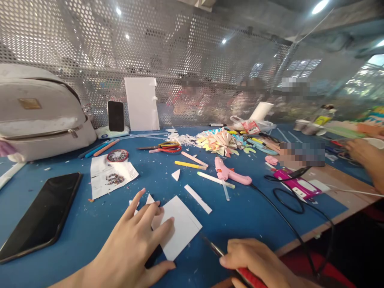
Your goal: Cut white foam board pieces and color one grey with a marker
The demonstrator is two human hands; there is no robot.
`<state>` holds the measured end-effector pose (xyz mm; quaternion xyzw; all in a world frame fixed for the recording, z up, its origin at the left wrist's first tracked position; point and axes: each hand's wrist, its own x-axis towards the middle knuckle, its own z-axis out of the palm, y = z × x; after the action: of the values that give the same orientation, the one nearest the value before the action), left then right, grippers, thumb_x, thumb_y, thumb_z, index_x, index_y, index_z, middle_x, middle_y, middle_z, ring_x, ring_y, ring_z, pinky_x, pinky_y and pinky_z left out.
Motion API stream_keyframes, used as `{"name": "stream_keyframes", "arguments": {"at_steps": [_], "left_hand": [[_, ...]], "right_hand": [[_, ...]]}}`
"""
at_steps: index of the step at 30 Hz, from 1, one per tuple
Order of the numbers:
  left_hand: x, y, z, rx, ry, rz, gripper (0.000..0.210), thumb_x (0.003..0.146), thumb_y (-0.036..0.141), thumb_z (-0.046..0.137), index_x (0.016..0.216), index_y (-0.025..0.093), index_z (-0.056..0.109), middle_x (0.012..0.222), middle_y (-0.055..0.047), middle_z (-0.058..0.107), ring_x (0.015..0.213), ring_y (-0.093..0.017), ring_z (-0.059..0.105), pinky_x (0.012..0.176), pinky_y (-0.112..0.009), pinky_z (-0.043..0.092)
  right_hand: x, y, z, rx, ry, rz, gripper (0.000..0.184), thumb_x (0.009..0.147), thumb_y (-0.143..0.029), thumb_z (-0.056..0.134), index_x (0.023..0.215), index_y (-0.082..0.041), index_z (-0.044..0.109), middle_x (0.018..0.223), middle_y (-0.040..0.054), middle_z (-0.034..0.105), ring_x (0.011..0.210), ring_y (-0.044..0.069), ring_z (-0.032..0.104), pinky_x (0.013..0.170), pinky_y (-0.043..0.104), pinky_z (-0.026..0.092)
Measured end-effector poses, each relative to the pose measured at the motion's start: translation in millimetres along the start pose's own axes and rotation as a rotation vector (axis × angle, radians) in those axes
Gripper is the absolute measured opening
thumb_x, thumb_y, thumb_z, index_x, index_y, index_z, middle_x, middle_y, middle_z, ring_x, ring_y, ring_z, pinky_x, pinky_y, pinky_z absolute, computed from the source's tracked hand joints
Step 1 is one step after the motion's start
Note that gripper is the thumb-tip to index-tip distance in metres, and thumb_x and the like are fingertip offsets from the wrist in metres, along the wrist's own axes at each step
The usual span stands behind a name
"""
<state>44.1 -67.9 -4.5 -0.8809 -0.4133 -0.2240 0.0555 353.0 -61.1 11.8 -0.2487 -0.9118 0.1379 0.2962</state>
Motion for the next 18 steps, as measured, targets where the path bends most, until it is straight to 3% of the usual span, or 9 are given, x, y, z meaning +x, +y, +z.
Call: {"name": "stream_keyframes", "arguments": {"at_steps": [3, 6, 10, 13, 18], "left_hand": [[-2.0, -0.1, 0.7, 0.028, 0.014, 0.025, 0.049, 0.090, 0.057, 0.057, 0.129, 0.027, 0.060, 0.114, -0.009, 0.065, 0.117, -0.030, 0.061, 0.121, -0.056, 0.014], [-4.7, -0.7, 2.6, 0.070, 0.034, 0.047, 0.051, 0.090, 0.055, 0.057, 0.131, 0.026, 0.059, 0.115, -0.010, 0.066, 0.120, -0.030, 0.059, 0.122, -0.055, 0.014], [-6.0, -3.1, 6.8, 0.092, 0.044, 0.071, 0.052, 0.089, 0.054, 0.057, 0.132, 0.025, 0.059, 0.116, -0.010, 0.066, 0.121, -0.030, 0.058, 0.123, -0.054, 0.010], [-5.3, -4.7, 10.0, 0.091, 0.048, 0.082, 0.052, 0.090, 0.056, 0.056, 0.129, 0.023, 0.060, 0.116, -0.012, 0.066, 0.121, -0.031, 0.057, 0.123, -0.056, 0.009], [-3.3, -4.7, 10.1, 0.073, 0.036, 0.091, 0.051, 0.092, 0.058, 0.053, 0.127, 0.021, 0.061, 0.113, -0.014, 0.067, 0.119, -0.033, 0.058, 0.120, -0.062, 0.017]], "right_hand": [[28.1, 0.3, -6.8, -0.041, -0.007, 0.022, 0.033, 0.084, -0.009, 0.049, 0.114, -0.023, 0.050, 0.088, 0.0056, 0.069, 0.075, 0.018, 0.069, 0.070, 0.025, 0.053], [60.1, 8.7, 0.4, 0.054, -0.071, 0.025, 0.021, 0.091, -0.014, 0.047, 0.110, -0.022, 0.048, 0.074, 0.0005, 0.063, 0.059, 0.014, 0.061, 0.055, 0.023, 0.045], [91.4, 19.7, 16.8, 0.195, -0.189, 0.104, 0.014, 0.092, -0.018, 0.049, 0.105, -0.020, 0.049, 0.064, -0.0064, 0.051, 0.049, 0.010, 0.048, 0.050, 0.021, 0.037], [101.4, 22.5, 23.1, 0.258, -0.227, 0.107, 0.012, 0.091, -0.018, 0.048, 0.103, -0.019, 0.048, 0.063, -0.0080, 0.047, 0.048, 0.009, 0.043, 0.049, 0.020, 0.034], [103.0, 21.9, 24.3, 0.228, -0.234, 0.050, 0.013, 0.093, -0.020, 0.044, 0.105, -0.018, 0.047, 0.064, -0.0063, 0.048, 0.051, 0.011, 0.045, 0.052, 0.022, 0.037]]}}
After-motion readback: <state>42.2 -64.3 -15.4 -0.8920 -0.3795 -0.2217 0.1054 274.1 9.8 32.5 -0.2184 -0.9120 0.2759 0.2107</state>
